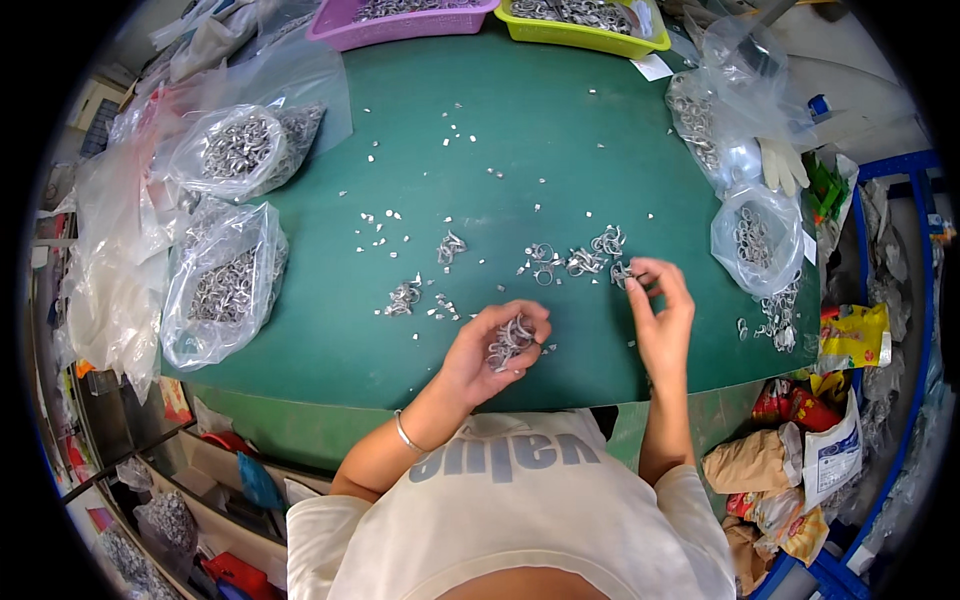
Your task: The person assembles small silver metal rings and white plastic pieces by hand on a green workbench. They pick up individual components, link them together, and place the finished assemblies into a clear plastic bag. The process is repetitive, involving continuous picking, linking, and bagging of the small hardware items.
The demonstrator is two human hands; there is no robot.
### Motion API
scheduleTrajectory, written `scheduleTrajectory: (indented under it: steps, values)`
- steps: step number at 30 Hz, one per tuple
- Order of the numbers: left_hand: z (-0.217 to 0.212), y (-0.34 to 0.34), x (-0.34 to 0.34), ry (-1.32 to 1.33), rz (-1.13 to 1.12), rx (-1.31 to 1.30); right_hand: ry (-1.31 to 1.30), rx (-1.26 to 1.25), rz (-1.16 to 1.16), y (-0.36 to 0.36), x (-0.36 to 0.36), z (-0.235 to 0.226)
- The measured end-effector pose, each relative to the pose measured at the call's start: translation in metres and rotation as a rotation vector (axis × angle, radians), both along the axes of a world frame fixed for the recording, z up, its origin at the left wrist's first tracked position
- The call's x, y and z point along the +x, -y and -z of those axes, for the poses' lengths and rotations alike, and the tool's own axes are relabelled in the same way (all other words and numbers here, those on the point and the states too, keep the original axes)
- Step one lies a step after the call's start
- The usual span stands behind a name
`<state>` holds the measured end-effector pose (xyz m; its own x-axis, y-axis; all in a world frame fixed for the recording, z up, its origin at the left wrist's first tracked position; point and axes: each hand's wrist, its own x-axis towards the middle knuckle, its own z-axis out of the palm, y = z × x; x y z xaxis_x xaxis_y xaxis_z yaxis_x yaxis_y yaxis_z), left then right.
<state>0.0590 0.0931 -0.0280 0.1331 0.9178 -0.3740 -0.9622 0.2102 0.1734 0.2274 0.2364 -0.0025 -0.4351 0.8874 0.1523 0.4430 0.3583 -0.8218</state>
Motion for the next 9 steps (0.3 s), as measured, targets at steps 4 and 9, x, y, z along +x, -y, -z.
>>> scheduleTrajectory:
  steps: [4,9]
  values:
    - [0.006,0.0,0.007,-0.034,-0.032,-0.184,0.206,0.295,-0.078,-0.019,0.013,0.016]
    - [-0.005,0.004,0.0,-0.23,-0.02,-0.174,0.219,0.057,0.015,-0.026,0.019,0.022]
